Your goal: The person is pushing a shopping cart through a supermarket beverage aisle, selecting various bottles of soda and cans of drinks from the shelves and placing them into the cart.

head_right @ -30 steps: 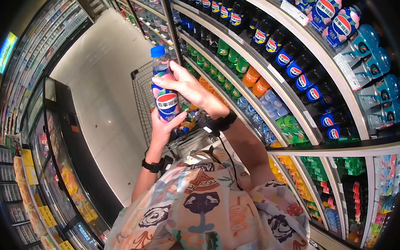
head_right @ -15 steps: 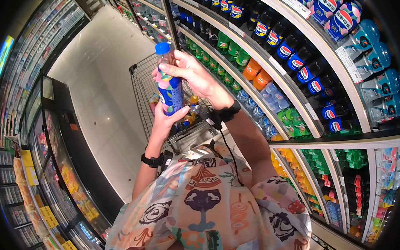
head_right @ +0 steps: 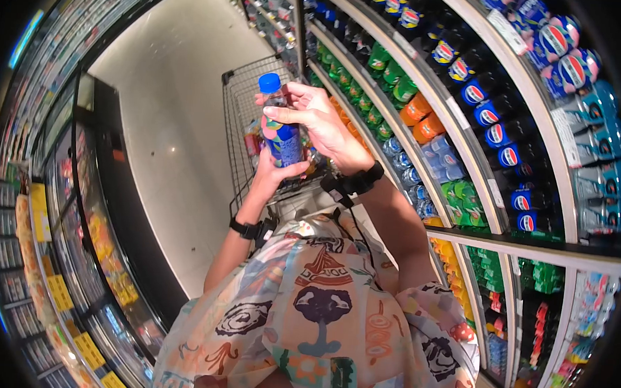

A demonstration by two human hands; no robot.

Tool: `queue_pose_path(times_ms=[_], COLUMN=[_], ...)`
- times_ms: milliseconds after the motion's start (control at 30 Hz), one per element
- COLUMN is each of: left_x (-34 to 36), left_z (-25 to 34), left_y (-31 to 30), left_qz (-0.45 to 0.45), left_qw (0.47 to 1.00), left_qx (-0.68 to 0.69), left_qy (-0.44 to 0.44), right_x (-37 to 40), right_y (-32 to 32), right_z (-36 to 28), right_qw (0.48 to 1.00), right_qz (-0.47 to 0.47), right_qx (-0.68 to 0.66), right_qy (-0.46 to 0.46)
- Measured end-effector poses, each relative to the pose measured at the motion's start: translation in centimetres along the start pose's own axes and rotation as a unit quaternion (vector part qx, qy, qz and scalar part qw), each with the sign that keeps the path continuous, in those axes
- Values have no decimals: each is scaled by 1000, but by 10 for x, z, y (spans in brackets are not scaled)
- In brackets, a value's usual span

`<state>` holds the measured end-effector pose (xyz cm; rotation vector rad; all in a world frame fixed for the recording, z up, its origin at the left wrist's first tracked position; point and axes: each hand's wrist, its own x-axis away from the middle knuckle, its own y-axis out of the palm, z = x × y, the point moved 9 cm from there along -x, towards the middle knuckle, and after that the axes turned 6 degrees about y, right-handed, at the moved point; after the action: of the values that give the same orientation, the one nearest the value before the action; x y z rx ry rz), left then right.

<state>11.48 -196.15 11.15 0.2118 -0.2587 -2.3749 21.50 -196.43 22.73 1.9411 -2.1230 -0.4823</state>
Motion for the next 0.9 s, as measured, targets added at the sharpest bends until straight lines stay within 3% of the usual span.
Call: queue_pose_path(times_ms=[67,133,200,267,300,433,600,667,700,800,900], left_x=[-1,3,9,15,18,31,93,134,158,217,258], left_z=[-26,-57,-61,-73,-80,-122,-174,-200,-205,-212,-222], left_y=[-24,-51,-69,-85,-95,-132,-225,-266,-282,-288,-273], left_qz=[-6,-9,2,1,0,44,198,245,286,302,351], left_qw=[999,996,997,997,996,992,918,897,873,867,859], left_qx=[-36,-87,-72,-74,-92,-121,-344,-368,-391,-383,-339], left_qy=[24,-10,28,12,11,-5,-2,-29,-55,-99,-155], right_x=[0,-5,-2,-3,-7,-6,-11,-20,-24,-30,-28], right_y=[0,2,2,3,8,13,17,17,14,10,15], right_z=[16,21,31,56,72,122,209,247,267,310,342], right_qw=[993,953,908,924,958,946,921,902,901,892,829], right_qz=[-19,-57,-43,-51,-75,-90,-108,-139,-144,-152,-203], right_qx=[117,291,412,377,274,264,348,408,407,425,518], right_qy=[22,-59,-62,34,45,167,136,30,31,38,62])
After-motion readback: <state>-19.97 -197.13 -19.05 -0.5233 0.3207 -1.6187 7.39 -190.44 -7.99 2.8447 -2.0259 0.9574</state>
